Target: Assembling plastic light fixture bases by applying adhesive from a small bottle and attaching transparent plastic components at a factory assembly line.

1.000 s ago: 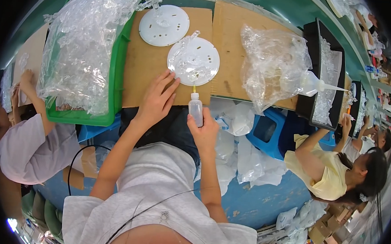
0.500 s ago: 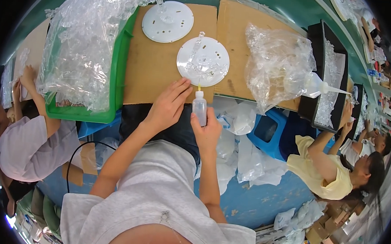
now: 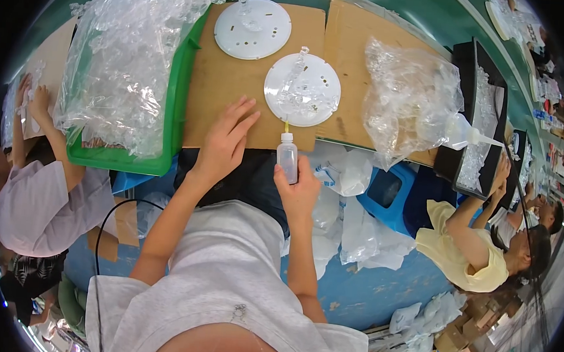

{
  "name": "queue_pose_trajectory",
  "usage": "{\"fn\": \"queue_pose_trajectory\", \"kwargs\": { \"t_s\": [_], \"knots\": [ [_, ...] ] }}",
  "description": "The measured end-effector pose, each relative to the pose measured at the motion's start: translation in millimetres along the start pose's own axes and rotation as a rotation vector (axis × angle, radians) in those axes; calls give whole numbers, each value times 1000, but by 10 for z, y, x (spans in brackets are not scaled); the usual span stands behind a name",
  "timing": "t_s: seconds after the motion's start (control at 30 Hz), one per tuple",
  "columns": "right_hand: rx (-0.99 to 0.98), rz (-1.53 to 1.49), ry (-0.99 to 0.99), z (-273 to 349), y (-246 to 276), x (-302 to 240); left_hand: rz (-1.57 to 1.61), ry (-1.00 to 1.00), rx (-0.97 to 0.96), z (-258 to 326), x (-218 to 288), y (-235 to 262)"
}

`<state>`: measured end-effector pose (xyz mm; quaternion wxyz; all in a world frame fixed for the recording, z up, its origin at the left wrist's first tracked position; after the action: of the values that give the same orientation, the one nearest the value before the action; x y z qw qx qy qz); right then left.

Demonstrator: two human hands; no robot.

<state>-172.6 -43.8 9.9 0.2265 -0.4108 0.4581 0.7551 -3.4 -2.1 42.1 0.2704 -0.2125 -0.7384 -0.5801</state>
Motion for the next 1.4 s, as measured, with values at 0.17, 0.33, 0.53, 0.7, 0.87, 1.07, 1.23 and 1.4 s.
{"fn": "queue_pose_trajectory", "kwargs": {
  "t_s": [0.17, 0.33, 0.53, 0.7, 0.87, 1.07, 1.23, 1.4],
  "knots": [
    [33, -14, 39, -5, -43, 3, 21, 33, 19, 39, -21, 56],
    [25, -16, 35, -9, -90, -11, 50, 35, 37, 66, 6, 94],
    [36, -15, 37, -30, -142, -92, 67, 39, 46, 85, 24, 104],
    [45, -45, 11, -37, -169, -118, 74, 36, 59, 93, 20, 120],
    [48, -75, -72, -11, -145, -41, 85, 58, 56, 97, 0, 146],
    [58, -35, -28, -19, -114, -64, 91, 55, 58, 87, -4, 138],
    [23, -45, -28, 18, -185, -76, 86, 44, 56, 45, 34, 143],
    [28, -63, -17, 48, -216, -88, 97, 26, 70, 4, 46, 129]
  ]
}}
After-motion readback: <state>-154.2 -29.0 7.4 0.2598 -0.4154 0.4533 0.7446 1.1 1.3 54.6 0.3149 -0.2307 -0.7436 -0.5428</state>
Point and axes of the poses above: each hand's wrist, its own z-axis away from the middle knuckle, its own y-axis out of the back of the hand, x = y × z, the point moved 9 cm from there along -z, towards the middle knuckle, and after that the axes turned 7 degrees about -x, right-handed, at the moved point
